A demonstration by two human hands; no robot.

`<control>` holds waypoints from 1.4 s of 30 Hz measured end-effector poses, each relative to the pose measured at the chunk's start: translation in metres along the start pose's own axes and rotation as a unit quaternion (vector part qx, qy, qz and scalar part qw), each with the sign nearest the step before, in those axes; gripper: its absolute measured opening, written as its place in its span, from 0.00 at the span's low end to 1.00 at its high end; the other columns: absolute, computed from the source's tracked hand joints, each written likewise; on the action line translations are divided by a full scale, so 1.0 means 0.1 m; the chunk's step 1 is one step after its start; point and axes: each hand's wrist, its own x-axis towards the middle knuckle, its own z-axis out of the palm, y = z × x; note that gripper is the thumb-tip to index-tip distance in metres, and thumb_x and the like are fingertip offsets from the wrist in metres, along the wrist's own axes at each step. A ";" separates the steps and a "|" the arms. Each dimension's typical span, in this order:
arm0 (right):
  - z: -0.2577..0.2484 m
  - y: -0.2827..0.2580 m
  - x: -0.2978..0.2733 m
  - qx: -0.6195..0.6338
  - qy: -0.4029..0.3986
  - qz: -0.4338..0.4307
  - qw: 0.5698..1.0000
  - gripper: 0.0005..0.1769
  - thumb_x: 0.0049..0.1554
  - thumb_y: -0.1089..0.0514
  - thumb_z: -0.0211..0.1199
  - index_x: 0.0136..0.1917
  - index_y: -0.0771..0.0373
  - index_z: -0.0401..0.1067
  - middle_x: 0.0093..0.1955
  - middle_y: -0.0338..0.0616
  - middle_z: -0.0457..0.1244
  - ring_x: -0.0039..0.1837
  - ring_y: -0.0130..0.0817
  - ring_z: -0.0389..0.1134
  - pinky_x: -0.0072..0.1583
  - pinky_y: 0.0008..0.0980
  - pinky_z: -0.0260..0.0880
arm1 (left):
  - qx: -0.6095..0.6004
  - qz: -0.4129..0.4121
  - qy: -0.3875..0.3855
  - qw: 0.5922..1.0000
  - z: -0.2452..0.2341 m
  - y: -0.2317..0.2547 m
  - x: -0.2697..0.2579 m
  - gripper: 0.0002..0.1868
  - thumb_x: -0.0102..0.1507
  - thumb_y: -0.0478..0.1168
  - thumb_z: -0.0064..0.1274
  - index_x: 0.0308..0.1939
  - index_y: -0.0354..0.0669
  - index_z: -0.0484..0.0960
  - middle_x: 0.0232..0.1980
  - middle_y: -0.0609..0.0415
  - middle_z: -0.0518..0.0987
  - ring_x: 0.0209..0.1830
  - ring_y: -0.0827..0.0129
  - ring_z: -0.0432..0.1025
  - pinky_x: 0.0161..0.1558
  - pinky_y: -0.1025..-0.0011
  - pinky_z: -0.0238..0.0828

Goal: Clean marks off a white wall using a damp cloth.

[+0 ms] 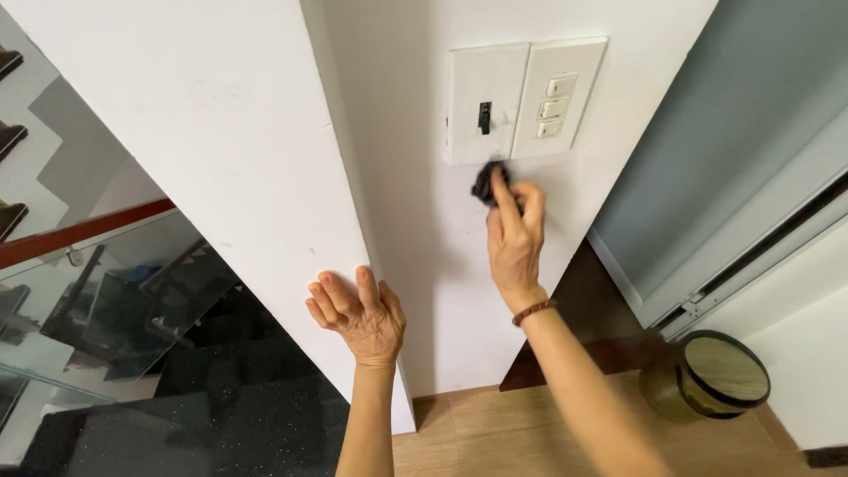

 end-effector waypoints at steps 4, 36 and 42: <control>-0.11 0.14 -0.54 0.009 -0.066 0.063 0.996 0.31 0.57 0.75 0.59 0.72 0.61 0.70 0.57 0.50 0.58 0.55 0.42 0.63 0.56 0.37 0.68 | 0.002 0.007 -0.006 1.000 0.00 -0.02 -0.02 0.44 0.70 0.40 0.51 0.85 0.57 0.43 0.85 0.41 0.33 0.86 0.47 0.27 0.82 0.46 0.22; -0.52 1.00 -0.27 -0.063 -0.044 0.039 0.996 0.26 0.56 0.76 0.61 0.66 0.62 0.76 0.61 0.51 0.59 0.56 0.40 0.65 0.50 0.33 0.74 | 0.010 -0.013 -0.005 1.000 0.07 0.05 -0.02 0.47 0.69 0.33 0.47 0.86 0.55 0.38 0.86 0.40 0.29 0.87 0.46 0.22 0.83 0.44 0.17; -0.71 0.92 0.08 -0.042 0.022 0.052 0.998 0.28 0.57 0.76 0.60 0.68 0.58 0.74 0.61 0.47 0.58 0.57 0.37 0.65 0.56 0.31 0.75 | 0.013 -0.005 0.000 1.000 0.02 0.06 0.01 0.46 0.70 0.32 0.46 0.86 0.53 0.37 0.86 0.39 0.29 0.87 0.46 0.21 0.84 0.45 0.17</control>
